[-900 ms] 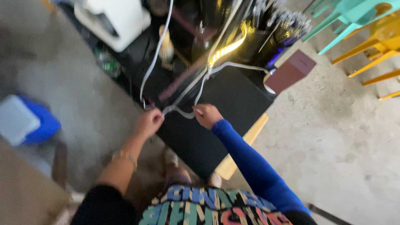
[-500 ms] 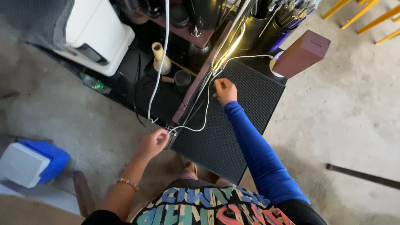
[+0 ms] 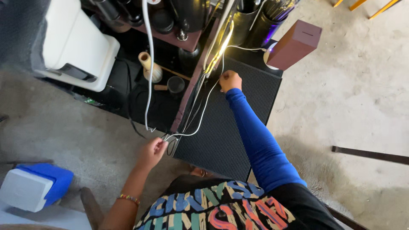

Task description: The person wipes the exterior of a white foot bath with a gray cloth, then uses a blue cloth to wipe the faucet and interior basin. They remove and reattach the clear water reservoir, wipe it, and inspect it before placing it back.

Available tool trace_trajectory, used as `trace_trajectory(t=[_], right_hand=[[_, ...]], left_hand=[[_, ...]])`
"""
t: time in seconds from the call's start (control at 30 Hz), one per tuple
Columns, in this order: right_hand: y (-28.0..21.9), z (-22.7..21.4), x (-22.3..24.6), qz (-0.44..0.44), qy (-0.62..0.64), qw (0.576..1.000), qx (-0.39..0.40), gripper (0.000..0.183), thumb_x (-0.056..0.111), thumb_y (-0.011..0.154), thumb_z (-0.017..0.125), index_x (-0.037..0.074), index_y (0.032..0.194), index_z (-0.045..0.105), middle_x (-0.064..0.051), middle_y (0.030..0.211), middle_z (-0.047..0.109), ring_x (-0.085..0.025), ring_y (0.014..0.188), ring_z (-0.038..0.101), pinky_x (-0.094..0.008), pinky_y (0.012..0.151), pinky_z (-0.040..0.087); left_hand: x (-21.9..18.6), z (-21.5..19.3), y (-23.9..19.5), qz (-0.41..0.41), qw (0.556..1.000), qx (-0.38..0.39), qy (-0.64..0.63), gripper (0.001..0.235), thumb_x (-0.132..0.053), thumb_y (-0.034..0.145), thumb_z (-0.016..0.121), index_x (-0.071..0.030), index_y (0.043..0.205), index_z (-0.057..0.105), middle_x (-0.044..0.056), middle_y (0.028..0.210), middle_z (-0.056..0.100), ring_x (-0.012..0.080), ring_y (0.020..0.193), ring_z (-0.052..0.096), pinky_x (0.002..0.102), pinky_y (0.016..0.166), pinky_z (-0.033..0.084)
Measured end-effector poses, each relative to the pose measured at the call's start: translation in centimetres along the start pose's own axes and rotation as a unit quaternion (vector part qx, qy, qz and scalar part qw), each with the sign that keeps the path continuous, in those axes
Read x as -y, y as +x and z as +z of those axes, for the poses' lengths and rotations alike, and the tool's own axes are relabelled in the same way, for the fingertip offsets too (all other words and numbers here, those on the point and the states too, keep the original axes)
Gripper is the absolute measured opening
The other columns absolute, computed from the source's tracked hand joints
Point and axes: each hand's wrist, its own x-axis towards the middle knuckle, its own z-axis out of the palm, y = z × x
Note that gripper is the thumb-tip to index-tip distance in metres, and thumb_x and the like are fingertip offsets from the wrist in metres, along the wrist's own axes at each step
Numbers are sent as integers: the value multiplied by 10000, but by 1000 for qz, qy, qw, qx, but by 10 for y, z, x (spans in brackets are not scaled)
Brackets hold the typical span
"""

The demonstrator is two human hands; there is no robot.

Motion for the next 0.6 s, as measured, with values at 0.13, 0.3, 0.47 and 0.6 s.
trace_trajectory(t=[0.13, 0.3, 0.47, 0.6], right_hand=[[8, -4, 14, -16, -29, 999, 38, 149, 151, 892, 664, 16, 923, 720, -149, 785, 753, -235, 533, 728, -337, 511, 600], [15, 3, 18, -120, -74, 990, -31, 226, 153, 832, 736, 30, 997, 643, -153, 818, 763, -315, 735, 746, -417, 688, 587], [9, 6, 16, -132, -108, 984, -54, 194, 178, 855, 749, 110, 1030, 701, -146, 887, 759, -332, 828, 745, -430, 754, 587], [9, 3, 21, -128, -73, 987, -58, 275, 174, 839, 758, 82, 1091, 698, -157, 840, 757, -316, 761, 741, -421, 698, 584]], left_hand=[[-6, -4, -8, -16, 998, -22, 54, 255, -312, 914, 712, -68, 848, 683, 97, 666, 679, 222, 550, 661, 345, 529, 492], [-15, -11, -11, -57, 997, 15, 53, 266, -314, 883, 700, -58, 812, 688, 109, 629, 683, 235, 536, 681, 360, 517, 499], [-22, -11, -14, -89, 993, 38, 61, 281, -312, 882, 686, -45, 796, 677, 127, 647, 688, 249, 553, 688, 374, 535, 506], [-30, -13, -15, -94, 992, 51, 72, 298, -320, 906, 678, -36, 813, 671, 135, 664, 687, 262, 573, 683, 376, 552, 500]])
